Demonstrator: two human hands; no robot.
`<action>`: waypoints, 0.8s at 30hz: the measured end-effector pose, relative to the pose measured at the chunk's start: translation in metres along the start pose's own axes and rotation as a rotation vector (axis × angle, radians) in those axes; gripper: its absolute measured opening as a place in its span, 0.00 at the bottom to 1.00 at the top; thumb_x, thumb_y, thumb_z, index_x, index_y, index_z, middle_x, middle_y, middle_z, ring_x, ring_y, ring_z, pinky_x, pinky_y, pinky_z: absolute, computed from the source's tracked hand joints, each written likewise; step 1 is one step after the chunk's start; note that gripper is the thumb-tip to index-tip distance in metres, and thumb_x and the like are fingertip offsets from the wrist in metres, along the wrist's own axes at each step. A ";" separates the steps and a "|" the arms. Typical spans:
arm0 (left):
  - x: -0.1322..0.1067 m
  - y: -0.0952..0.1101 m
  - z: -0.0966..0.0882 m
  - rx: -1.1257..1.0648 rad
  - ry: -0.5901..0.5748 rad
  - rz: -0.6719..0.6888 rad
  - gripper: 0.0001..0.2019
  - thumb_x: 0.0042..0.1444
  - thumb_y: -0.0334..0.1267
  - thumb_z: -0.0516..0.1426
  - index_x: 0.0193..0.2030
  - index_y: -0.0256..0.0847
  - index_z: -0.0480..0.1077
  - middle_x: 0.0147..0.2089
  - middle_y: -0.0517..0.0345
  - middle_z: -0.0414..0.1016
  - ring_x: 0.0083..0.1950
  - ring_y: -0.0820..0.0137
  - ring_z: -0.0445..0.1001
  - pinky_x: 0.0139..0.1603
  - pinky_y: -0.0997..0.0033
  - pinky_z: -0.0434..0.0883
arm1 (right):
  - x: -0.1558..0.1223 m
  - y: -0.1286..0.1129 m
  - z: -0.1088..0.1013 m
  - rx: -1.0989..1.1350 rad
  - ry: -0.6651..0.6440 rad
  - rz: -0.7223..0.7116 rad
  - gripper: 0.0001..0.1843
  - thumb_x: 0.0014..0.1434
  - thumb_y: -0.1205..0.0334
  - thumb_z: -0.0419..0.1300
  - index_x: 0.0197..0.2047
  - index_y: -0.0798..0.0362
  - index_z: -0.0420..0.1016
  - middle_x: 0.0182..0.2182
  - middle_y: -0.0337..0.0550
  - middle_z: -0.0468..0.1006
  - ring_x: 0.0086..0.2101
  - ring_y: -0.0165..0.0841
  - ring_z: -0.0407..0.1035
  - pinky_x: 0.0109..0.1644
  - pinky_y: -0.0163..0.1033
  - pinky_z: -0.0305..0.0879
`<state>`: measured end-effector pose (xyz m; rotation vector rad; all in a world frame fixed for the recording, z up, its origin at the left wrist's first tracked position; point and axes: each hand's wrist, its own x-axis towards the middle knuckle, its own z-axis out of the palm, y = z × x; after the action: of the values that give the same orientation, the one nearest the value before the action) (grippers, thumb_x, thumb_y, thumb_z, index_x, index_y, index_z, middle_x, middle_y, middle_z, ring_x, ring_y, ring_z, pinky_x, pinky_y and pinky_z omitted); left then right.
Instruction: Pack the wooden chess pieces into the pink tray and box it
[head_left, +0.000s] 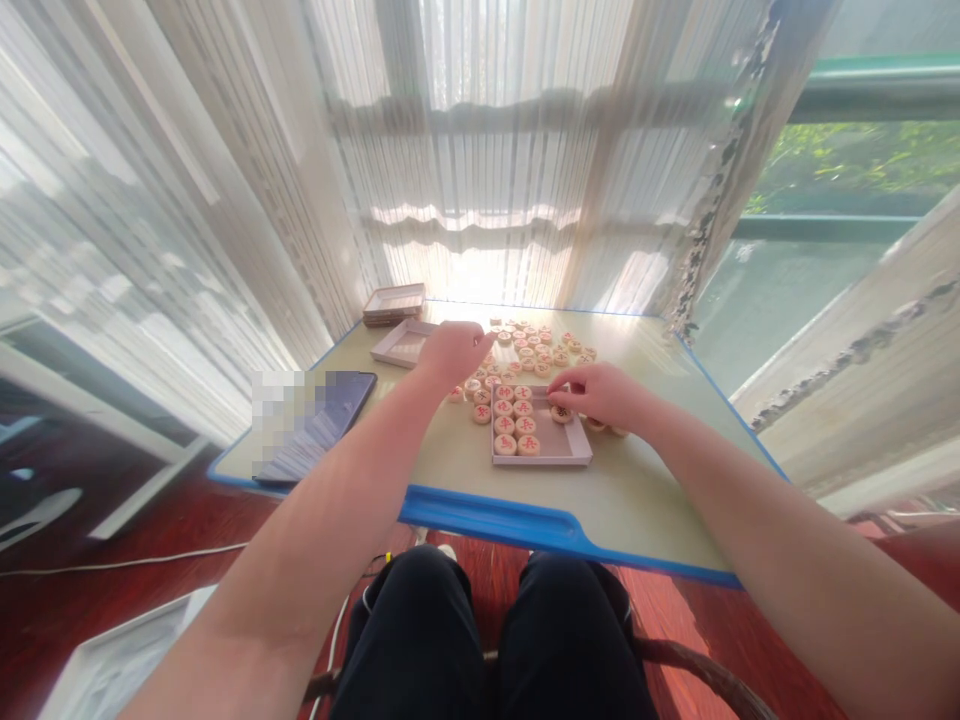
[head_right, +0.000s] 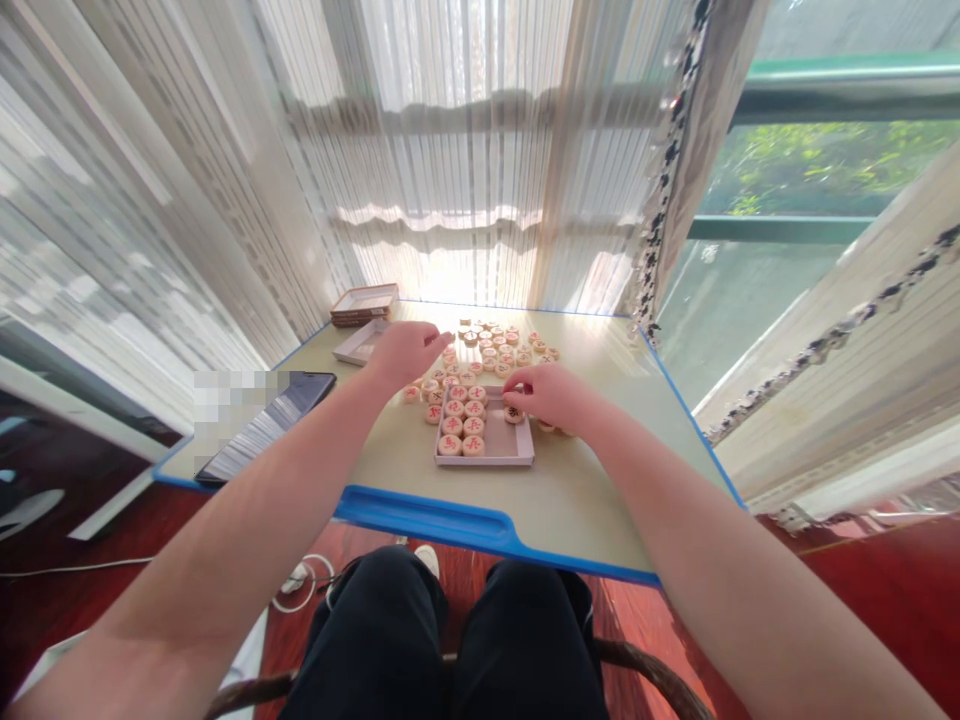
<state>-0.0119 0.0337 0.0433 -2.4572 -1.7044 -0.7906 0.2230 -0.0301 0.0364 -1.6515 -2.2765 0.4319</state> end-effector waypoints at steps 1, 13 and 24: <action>0.000 0.000 0.000 0.006 0.002 -0.001 0.22 0.58 0.51 0.46 0.20 0.40 0.66 0.21 0.54 0.68 0.26 0.68 0.63 0.26 0.68 0.52 | 0.000 -0.001 0.000 -0.007 -0.001 0.005 0.14 0.53 0.52 0.56 0.37 0.49 0.79 0.21 0.36 0.71 0.22 0.27 0.62 0.27 0.33 0.56; -0.005 0.008 -0.003 0.024 -0.010 0.037 0.21 0.59 0.49 0.47 0.22 0.39 0.68 0.21 0.54 0.70 0.27 0.67 0.66 0.27 0.68 0.55 | -0.002 -0.008 -0.003 -0.010 -0.011 0.037 0.14 0.53 0.55 0.56 0.38 0.48 0.80 0.21 0.36 0.70 0.21 0.26 0.61 0.27 0.34 0.56; -0.003 0.005 -0.003 0.048 0.000 0.010 0.21 0.58 0.50 0.48 0.23 0.40 0.70 0.23 0.54 0.71 0.28 0.67 0.67 0.28 0.68 0.57 | -0.012 -0.012 -0.017 -0.027 -0.179 -0.004 0.15 0.49 0.52 0.60 0.39 0.46 0.80 0.20 0.34 0.68 0.20 0.26 0.61 0.25 0.33 0.55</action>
<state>-0.0096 0.0288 0.0458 -2.4324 -1.6887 -0.7400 0.2229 -0.0439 0.0557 -1.6826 -2.4220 0.5713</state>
